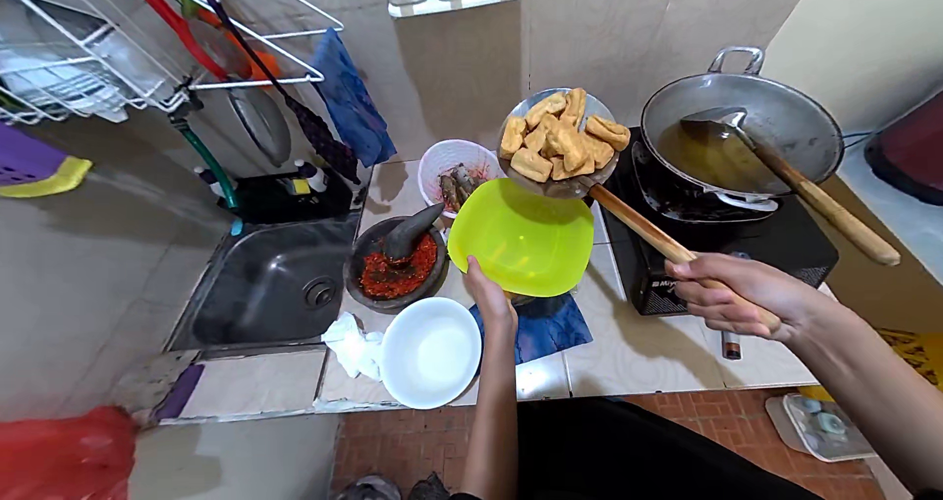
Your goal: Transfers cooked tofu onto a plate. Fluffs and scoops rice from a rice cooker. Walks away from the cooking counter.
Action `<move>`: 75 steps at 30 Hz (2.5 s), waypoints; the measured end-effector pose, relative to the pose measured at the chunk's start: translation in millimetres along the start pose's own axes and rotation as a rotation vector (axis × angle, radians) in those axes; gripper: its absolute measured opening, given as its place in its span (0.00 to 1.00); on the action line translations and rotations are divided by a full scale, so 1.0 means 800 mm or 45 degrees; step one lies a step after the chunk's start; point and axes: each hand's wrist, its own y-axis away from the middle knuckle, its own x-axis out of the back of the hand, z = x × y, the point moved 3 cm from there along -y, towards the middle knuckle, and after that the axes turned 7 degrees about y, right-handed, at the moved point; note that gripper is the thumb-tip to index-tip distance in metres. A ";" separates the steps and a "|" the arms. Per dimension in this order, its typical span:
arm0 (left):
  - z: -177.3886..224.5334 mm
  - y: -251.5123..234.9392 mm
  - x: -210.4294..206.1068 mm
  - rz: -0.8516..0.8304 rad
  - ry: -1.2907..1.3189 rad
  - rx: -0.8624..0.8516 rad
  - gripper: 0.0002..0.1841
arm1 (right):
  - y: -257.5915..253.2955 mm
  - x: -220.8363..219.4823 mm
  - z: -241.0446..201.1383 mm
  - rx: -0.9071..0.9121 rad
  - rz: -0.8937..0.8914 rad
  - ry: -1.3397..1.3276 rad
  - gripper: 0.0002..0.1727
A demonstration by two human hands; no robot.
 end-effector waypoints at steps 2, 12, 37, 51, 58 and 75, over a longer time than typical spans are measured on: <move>0.006 0.003 -0.002 0.002 0.014 -0.009 0.29 | 0.011 0.001 0.011 -0.029 0.008 0.090 0.13; 0.018 0.023 0.012 -0.007 -0.016 0.054 0.30 | 0.006 -0.001 0.067 -0.115 -0.011 0.273 0.08; 0.011 -0.010 0.031 0.077 0.117 0.037 0.32 | -0.030 -0.013 0.076 0.061 0.257 0.599 0.04; 0.011 -0.009 0.036 0.063 0.277 -0.120 0.32 | -0.028 0.000 0.079 0.371 0.604 1.264 0.15; 0.015 -0.013 0.033 0.020 0.350 -0.187 0.32 | -0.041 -0.013 0.049 0.422 0.518 0.913 0.08; 0.025 0.029 0.057 0.199 0.272 -0.111 0.31 | -0.129 -0.038 -0.031 0.256 0.163 -0.561 0.23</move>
